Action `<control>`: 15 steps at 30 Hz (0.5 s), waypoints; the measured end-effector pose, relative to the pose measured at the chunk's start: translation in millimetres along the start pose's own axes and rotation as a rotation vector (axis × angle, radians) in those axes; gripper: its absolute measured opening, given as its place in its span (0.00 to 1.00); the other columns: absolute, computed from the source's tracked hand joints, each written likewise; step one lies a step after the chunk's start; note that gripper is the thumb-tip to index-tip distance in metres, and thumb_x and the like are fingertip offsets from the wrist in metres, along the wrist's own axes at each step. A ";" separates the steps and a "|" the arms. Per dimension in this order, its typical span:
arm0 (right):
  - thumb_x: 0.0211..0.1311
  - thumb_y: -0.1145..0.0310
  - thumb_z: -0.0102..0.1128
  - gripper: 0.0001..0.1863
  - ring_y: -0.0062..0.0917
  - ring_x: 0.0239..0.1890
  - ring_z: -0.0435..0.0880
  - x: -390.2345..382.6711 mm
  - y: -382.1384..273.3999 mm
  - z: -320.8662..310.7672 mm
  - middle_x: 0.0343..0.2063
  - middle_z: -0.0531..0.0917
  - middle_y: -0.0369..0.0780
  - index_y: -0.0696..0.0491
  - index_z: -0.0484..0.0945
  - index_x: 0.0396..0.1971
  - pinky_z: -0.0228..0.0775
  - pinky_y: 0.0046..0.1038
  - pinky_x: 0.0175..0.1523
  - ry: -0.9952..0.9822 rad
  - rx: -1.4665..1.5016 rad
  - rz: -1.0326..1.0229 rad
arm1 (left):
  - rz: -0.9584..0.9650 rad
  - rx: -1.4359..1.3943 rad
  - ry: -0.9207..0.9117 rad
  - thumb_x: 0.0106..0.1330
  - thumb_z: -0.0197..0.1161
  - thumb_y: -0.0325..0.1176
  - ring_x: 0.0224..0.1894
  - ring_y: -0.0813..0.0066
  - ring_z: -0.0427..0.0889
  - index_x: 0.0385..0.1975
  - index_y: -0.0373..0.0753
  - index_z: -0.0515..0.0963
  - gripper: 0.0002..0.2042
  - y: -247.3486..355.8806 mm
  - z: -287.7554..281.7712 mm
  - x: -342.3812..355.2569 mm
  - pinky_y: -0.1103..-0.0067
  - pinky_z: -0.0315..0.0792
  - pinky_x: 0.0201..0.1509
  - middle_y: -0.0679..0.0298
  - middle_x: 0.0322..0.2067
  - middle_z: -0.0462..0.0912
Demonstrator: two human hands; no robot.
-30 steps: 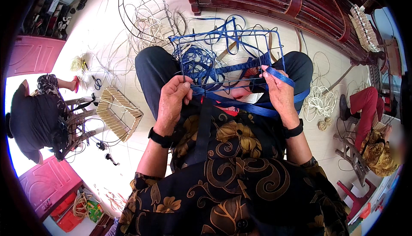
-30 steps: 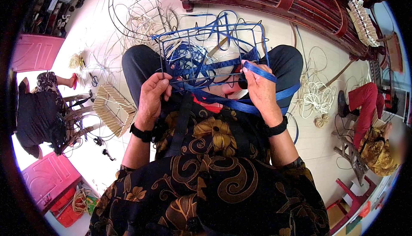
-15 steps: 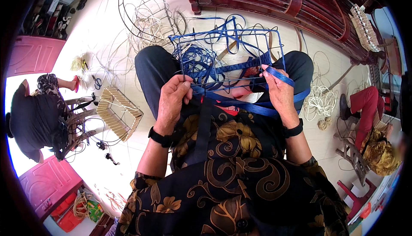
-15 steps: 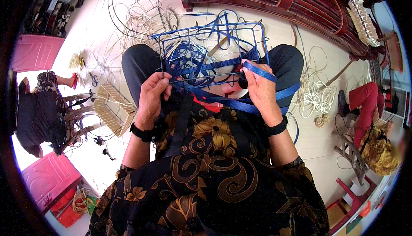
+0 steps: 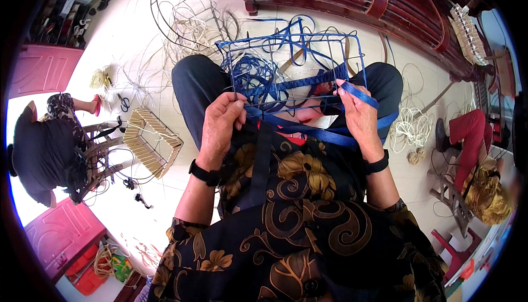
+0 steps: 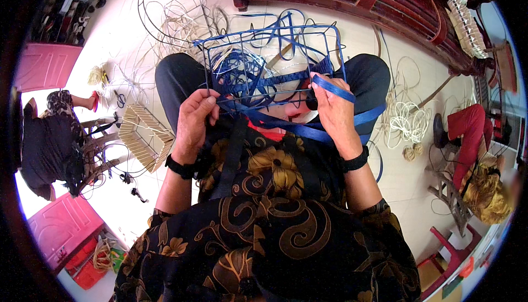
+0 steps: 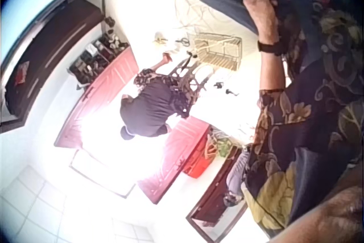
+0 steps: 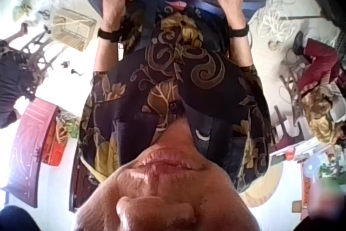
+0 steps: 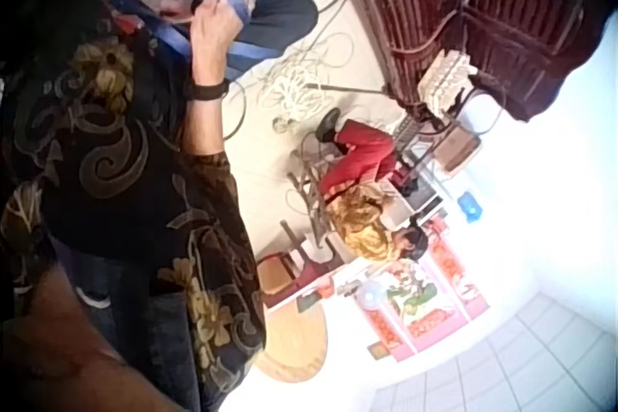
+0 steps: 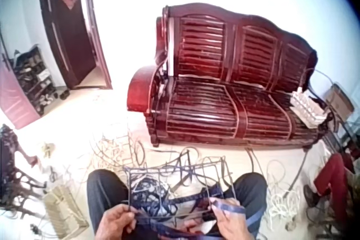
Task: The person weaves a basket by threading blue plastic strips through a wire frame while sitting on the floor.
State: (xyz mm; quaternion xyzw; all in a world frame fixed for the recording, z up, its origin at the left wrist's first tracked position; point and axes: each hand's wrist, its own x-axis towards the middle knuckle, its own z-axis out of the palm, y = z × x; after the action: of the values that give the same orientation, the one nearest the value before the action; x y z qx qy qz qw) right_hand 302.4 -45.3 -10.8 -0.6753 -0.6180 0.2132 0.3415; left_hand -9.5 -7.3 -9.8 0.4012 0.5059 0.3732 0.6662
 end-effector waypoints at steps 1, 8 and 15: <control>0.68 0.67 0.53 0.13 0.36 0.42 0.81 0.3 -1.3 -0.3 0.35 0.86 0.41 0.54 0.82 0.46 0.70 0.34 0.52 0.001 -0.006 -0.003 | 0.000 -0.004 0.002 0.71 0.53 0.28 0.22 0.84 0.67 0.42 0.33 0.75 0.07 0.3 0.3 0.1 0.87 0.61 0.27 0.68 0.22 0.74; 0.67 0.67 0.54 0.13 0.36 0.42 0.81 -0.4 0.5 1.1 0.35 0.86 0.41 0.54 0.82 0.45 0.69 0.34 0.52 0.010 0.005 0.004 | -0.003 -0.018 -0.001 0.71 0.54 0.28 0.22 0.85 0.67 0.42 0.33 0.75 0.07 1.2 0.4 -0.1 0.87 0.61 0.27 0.69 0.20 0.73; 0.68 0.66 0.54 0.13 0.35 0.42 0.81 -1.7 4.0 2.5 0.35 0.86 0.40 0.53 0.82 0.45 0.69 0.34 0.51 0.019 0.013 -0.013 | -0.015 -0.017 0.005 0.71 0.53 0.28 0.22 0.85 0.67 0.42 0.33 0.75 0.07 3.4 2.0 -1.1 0.87 0.60 0.27 0.69 0.20 0.73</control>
State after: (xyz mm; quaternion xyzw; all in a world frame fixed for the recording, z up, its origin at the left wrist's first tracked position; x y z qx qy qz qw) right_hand 303.1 -46.5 -15.7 -0.6710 -0.6177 0.2086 0.3531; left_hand -8.1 -7.3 -6.0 0.3908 0.5073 0.3736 0.6711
